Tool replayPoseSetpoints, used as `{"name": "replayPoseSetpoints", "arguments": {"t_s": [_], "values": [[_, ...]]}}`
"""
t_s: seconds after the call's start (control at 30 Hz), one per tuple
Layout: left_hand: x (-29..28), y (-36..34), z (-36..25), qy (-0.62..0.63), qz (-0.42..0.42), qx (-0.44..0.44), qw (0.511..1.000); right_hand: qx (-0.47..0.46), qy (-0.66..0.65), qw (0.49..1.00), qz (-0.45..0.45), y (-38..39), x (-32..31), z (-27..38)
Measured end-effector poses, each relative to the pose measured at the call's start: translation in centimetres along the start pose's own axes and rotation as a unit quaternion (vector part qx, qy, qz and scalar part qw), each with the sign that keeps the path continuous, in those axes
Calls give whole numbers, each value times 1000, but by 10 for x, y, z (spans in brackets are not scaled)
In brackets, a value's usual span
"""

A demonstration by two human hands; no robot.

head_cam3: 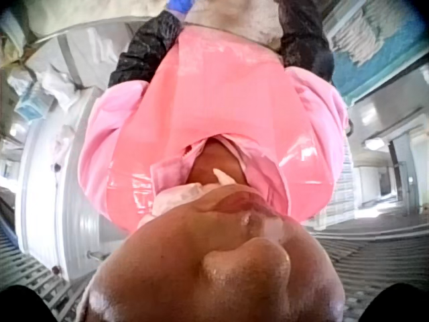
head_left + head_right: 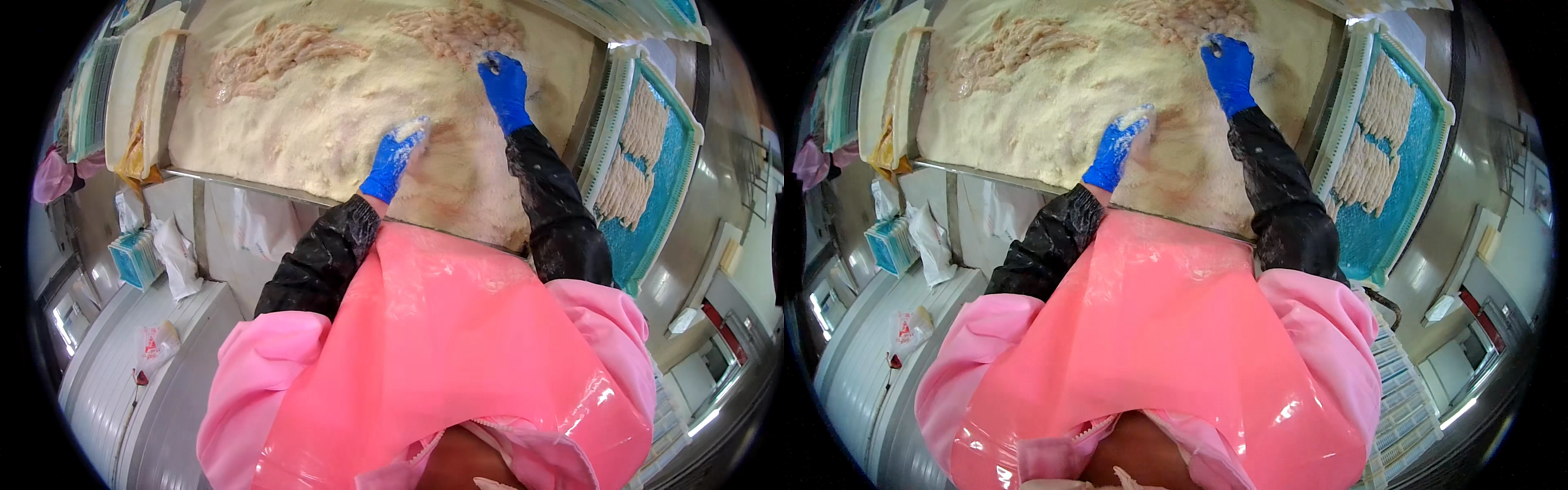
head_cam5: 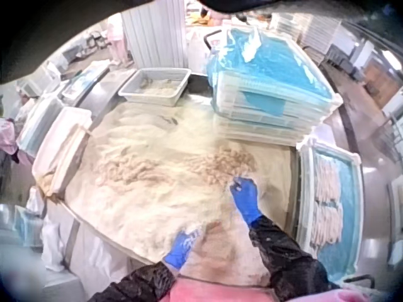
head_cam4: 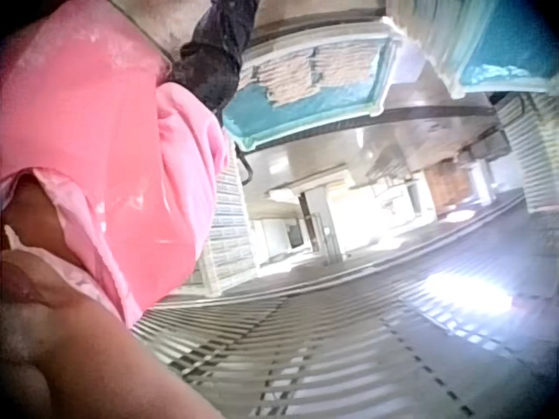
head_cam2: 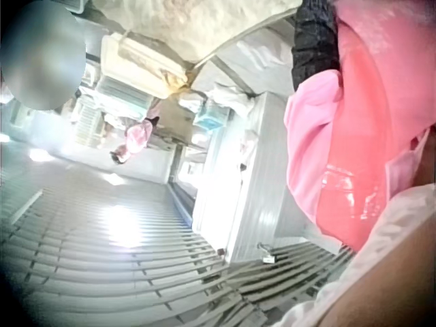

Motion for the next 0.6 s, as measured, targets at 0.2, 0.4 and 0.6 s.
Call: {"name": "replayPoseSetpoints", "arguments": {"t_s": [0.2, 0.4, 0.6], "values": [[-32, 2, -40, 61, -110, 47, 991, 102, -197, 970, 97, 63, 2, 7], [-42, -8, 3, 484, -168, -86, 855, 154, -123, 980, 9, 103, -37, -30], [-25, -9, 25, 603, -32, -136, 786, 14, 96, 992, 76, 113, -2, -7]]}}
Point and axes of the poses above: each hand's wrist, its own y-axis away from the middle knuckle, its own x-axis out of the palm, z = x × y, the point moved 9 cm from there along -y, towards the middle knuckle, and after that the axes turned 1 degree about -y, right-handed, at the moved point
